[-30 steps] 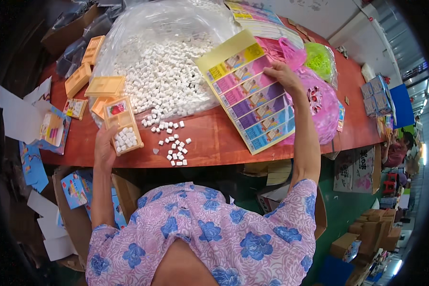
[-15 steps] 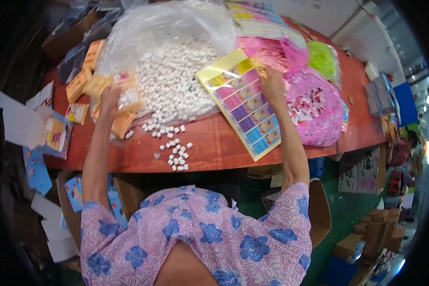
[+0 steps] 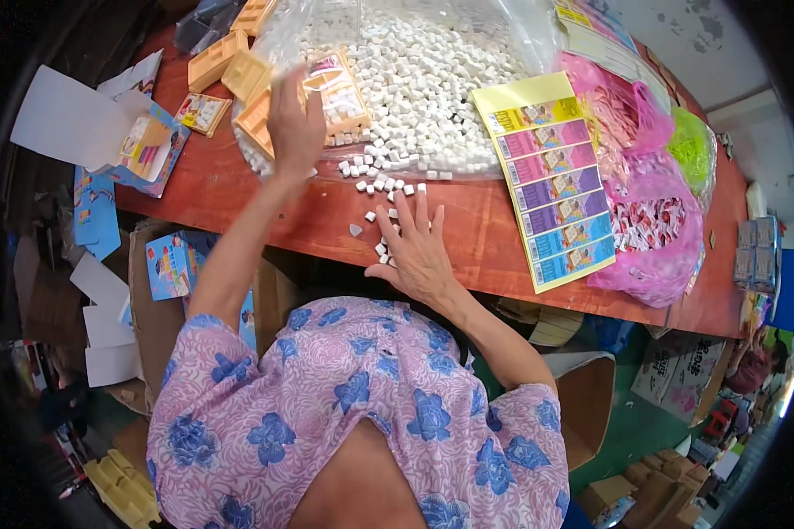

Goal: The person is sorting small foam pieces into plastic containers, applying stickers to the containers, and packing them into larger boxes.

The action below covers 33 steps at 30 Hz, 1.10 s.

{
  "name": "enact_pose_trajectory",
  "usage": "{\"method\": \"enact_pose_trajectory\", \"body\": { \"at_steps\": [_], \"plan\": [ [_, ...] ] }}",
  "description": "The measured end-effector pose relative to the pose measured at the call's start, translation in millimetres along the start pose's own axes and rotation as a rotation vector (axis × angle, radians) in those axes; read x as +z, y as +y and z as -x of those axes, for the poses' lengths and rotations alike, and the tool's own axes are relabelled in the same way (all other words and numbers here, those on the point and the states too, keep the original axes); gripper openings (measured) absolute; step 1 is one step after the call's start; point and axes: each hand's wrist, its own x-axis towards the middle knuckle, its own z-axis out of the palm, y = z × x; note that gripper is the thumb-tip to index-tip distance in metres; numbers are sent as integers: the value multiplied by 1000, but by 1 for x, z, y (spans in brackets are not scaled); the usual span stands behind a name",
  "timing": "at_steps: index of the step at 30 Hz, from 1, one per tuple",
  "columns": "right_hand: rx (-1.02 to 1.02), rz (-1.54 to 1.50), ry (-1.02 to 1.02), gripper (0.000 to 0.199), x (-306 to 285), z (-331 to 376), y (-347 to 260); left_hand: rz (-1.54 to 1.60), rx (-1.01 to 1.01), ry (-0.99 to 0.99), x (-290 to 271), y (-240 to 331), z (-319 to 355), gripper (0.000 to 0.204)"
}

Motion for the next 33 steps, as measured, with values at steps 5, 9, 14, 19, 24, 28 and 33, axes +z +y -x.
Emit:
{"method": "enact_pose_trajectory", "body": {
  "at_steps": [5, 9, 14, 19, 24, 28, 33],
  "plan": [
    [0, -44, 119, 79, 8, -22, 3, 190, -213, -210, -27, 30, 86, 19],
    [-77, -47, 228, 67, 15, -39, 2, 294, -290, -249, -11, 25, 107, 25],
    [-144, -31, 367, 45, 30, -60, 7, 404, -361, -316, -7, 42, 109, 32],
    [-175, -72, 318, 30, 17, -67, 3, 614, -689, -250, -9, 42, 108, 38],
    [-157, -105, 296, 14, 17, -76, 9, 678, -791, -196, -3, 31, 107, 41],
    [-185, -147, 304, 14, 21, -83, 22, 861, -938, -179, -3, 36, 87, 38],
    [-233, -269, 387, 15, -5, -82, 25, 886, -901, -154, -11, 39, 70, 28]
  ]
}}
